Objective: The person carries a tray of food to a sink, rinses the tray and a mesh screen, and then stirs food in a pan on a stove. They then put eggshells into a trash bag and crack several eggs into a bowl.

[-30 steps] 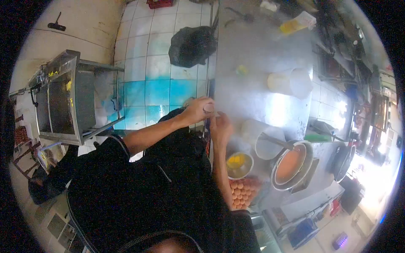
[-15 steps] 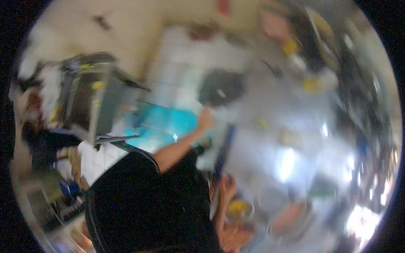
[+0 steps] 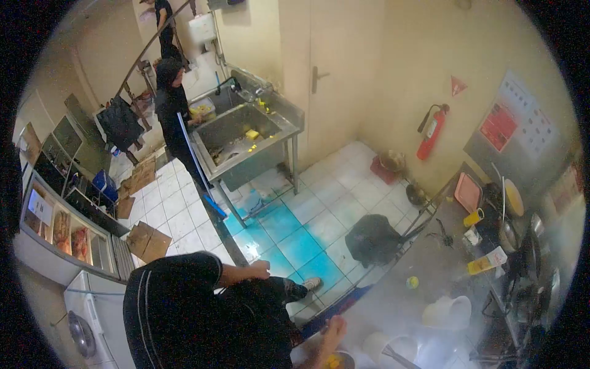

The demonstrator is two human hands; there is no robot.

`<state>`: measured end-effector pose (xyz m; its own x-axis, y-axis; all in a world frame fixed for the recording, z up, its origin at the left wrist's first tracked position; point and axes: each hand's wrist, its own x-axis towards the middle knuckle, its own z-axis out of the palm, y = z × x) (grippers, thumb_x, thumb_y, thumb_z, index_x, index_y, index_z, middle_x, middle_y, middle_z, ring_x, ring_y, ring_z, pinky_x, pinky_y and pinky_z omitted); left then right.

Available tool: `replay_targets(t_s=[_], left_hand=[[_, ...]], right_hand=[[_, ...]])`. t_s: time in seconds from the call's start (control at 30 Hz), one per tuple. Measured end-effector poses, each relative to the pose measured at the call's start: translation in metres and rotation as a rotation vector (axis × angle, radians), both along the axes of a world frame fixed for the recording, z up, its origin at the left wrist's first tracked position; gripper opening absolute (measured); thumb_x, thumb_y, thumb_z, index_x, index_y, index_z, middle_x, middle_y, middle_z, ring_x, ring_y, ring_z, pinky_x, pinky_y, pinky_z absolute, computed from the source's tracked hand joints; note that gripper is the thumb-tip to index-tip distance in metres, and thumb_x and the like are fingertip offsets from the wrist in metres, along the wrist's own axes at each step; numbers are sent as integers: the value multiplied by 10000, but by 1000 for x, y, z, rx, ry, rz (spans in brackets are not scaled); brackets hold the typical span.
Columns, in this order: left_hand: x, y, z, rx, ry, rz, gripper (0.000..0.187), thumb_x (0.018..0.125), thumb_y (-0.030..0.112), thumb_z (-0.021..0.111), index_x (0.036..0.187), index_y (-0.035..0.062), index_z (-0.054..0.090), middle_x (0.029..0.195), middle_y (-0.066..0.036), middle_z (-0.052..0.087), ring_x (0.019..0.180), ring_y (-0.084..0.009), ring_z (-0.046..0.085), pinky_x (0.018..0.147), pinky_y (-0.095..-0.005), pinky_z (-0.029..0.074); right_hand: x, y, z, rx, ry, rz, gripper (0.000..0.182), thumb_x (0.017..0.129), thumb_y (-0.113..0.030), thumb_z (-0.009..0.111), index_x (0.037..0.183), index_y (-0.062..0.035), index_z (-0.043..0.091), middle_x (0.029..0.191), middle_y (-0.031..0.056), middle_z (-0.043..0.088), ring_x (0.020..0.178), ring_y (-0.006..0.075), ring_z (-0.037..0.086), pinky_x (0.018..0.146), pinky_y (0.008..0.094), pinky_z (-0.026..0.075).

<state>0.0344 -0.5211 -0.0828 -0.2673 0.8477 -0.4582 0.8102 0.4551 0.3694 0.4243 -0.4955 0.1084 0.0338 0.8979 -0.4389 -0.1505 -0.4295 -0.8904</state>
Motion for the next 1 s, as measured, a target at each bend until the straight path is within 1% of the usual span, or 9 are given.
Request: replay_targets(t_s=[0.27, 0.4, 0.47, 0.53, 0.57, 0.63, 0.7, 0.8, 1.0], left_hand=[[28, -13, 73, 172, -100, 73, 332, 700, 171, 665, 1009, 51, 661, 982, -214, 673, 977, -384, 640, 791, -488, 520], [89, 18, 19, 298, -224, -459, 234, 743, 168, 655, 962, 85, 661, 929, -183, 675, 909, -368, 644, 756, -474, 515], [139, 14, 124, 353, -403, -346, 189, 760, 159, 647, 933, 84, 659, 885, -183, 667, 858, -365, 647, 742, -466, 517], [181, 22, 141, 269, -406, -550, 174, 786, 131, 622, 944, 62, 647, 862, -195, 660, 829, -371, 646, 719, -462, 514], [201, 16, 169, 411, -653, -542, 160, 813, 111, 602, 955, 47, 638, 848, -203, 654, 821, -375, 642, 720, -463, 507], [239, 19, 184, 241, -644, -669, 178, 846, 147, 612, 963, 16, 643, 880, -201, 659, 869, -383, 642, 768, -453, 513], [269, 1, 189, 497, -664, -707, 283, 851, 179, 642, 1072, 3, 628, 948, -191, 669, 935, -354, 645, 874, -408, 502], [299, -16, 202, 332, -779, -774, 299, 817, 165, 695, 1067, 22, 613, 935, -136, 652, 888, -313, 630, 810, -424, 493], [364, -54, 203, 528, -691, -1372, 318, 794, 182, 740, 1055, 44, 622, 915, -96, 644, 896, -286, 612, 825, -405, 461]], right_hand=[[-3, -16, -7, 46, 66, 19, 168, 896, -171, 597, 1033, -83, 555, 681, -27, 468, 535, 63, 402, 457, 221, 304], [4, -39, 0, 59, 11, -5, 108, 895, -143, 602, 981, -119, 541, 706, -53, 448, 588, 57, 405, 511, 221, 330], [6, -59, 4, 18, 23, -107, 79, 917, -165, 618, 930, -121, 554, 678, -66, 425, 574, 51, 389, 509, 223, 324], [14, -83, 2, -37, 64, -177, 125, 928, -194, 635, 852, -121, 568, 652, -81, 395, 565, 44, 373, 509, 226, 324], [4, -97, 15, 9, 1, -283, 176, 933, -220, 641, 801, -120, 585, 657, -91, 401, 566, 38, 359, 503, 219, 307], [-5, -116, 39, -69, -89, -364, 170, 926, -226, 659, 820, -98, 625, 681, -85, 460, 605, 29, 385, 535, 215, 285], [4, -153, 47, -55, -134, -381, 183, 910, -221, 682, 820, -72, 625, 676, -81, 445, 643, 24, 374, 559, 226, 297], [-7, -223, 58, -198, -166, -572, 210, 880, -225, 704, 901, -41, 606, 785, -25, 549, 744, 78, 486, 670, 245, 410], [-38, -300, 45, -224, -152, -1005, 253, 847, -215, 715, 995, -49, 595, 923, 45, 613, 899, 145, 575, 823, 288, 462]])
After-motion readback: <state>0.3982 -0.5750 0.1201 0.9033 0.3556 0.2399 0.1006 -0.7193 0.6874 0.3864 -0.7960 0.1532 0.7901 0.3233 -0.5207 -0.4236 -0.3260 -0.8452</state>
